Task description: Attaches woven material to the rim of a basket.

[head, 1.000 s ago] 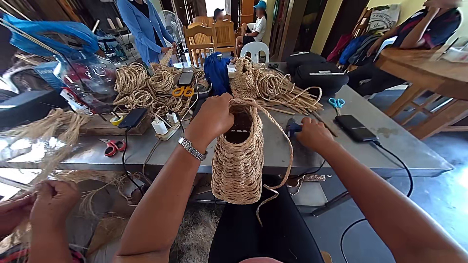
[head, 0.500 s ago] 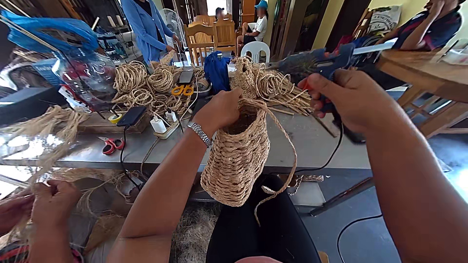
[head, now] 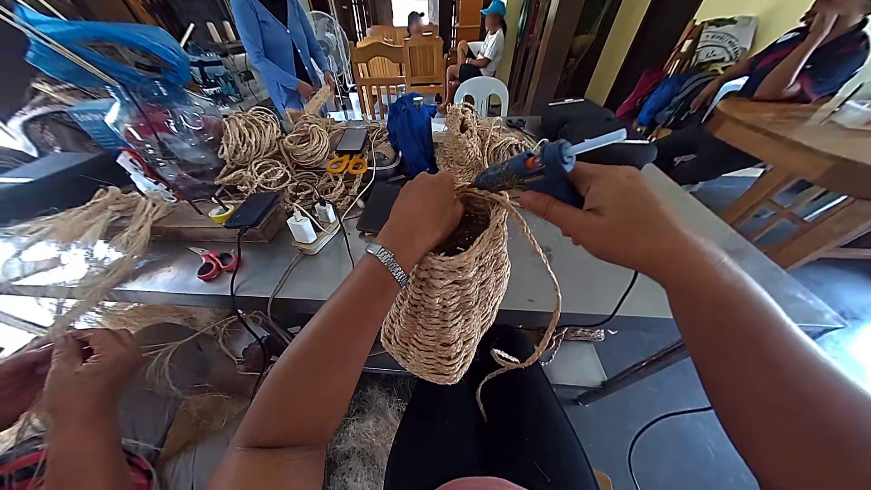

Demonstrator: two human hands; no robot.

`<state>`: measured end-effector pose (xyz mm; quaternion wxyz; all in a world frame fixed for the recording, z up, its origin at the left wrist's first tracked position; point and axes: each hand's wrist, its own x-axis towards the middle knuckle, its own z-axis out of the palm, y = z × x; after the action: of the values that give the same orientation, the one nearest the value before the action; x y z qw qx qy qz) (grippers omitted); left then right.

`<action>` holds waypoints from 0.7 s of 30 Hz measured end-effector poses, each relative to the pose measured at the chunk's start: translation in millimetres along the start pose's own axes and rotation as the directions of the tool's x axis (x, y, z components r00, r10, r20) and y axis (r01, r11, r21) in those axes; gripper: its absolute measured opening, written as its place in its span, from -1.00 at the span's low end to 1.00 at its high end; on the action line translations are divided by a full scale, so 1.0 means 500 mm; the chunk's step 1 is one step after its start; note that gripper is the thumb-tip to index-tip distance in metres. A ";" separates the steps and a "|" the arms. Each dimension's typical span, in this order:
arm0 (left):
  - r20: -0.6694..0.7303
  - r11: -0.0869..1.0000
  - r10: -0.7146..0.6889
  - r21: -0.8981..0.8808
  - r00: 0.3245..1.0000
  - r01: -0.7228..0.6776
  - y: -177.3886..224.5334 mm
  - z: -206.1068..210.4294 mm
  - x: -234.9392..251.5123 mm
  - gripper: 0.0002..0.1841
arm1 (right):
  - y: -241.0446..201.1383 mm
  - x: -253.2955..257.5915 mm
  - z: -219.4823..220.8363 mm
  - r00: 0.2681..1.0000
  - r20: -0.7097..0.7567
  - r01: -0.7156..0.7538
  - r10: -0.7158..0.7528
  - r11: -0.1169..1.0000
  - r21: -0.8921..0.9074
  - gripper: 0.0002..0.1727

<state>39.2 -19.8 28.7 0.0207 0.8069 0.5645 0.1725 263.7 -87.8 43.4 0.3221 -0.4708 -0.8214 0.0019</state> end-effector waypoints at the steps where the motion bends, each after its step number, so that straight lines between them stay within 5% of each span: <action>1: 0.003 1.000 -0.003 0.007 1.000 0.003 0.002 -0.001 0.000 -0.70 | 0.000 0.000 0.003 1.000 -0.002 0.020 -0.020 1.000 -0.020 -0.51; 15: -0.016 1.000 -0.002 0.003 1.000 0.002 0.006 -0.001 -0.001 -0.69 | -0.009 -0.006 0.023 0.995 -0.021 0.096 -0.100 0.989 -0.116 -0.64; 21: -0.063 0.997 0.068 -0.015 0.996 -0.069 -0.002 0.006 0.001 -0.73 | -0.022 -0.014 0.039 0.996 0.011 0.092 -0.094 0.941 -0.326 -0.58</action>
<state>39.5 -18.7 25.9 0.0043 0.8199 0.5352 0.2032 247.7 -93.6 27.7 0.2417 -0.4784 -0.8308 -0.1501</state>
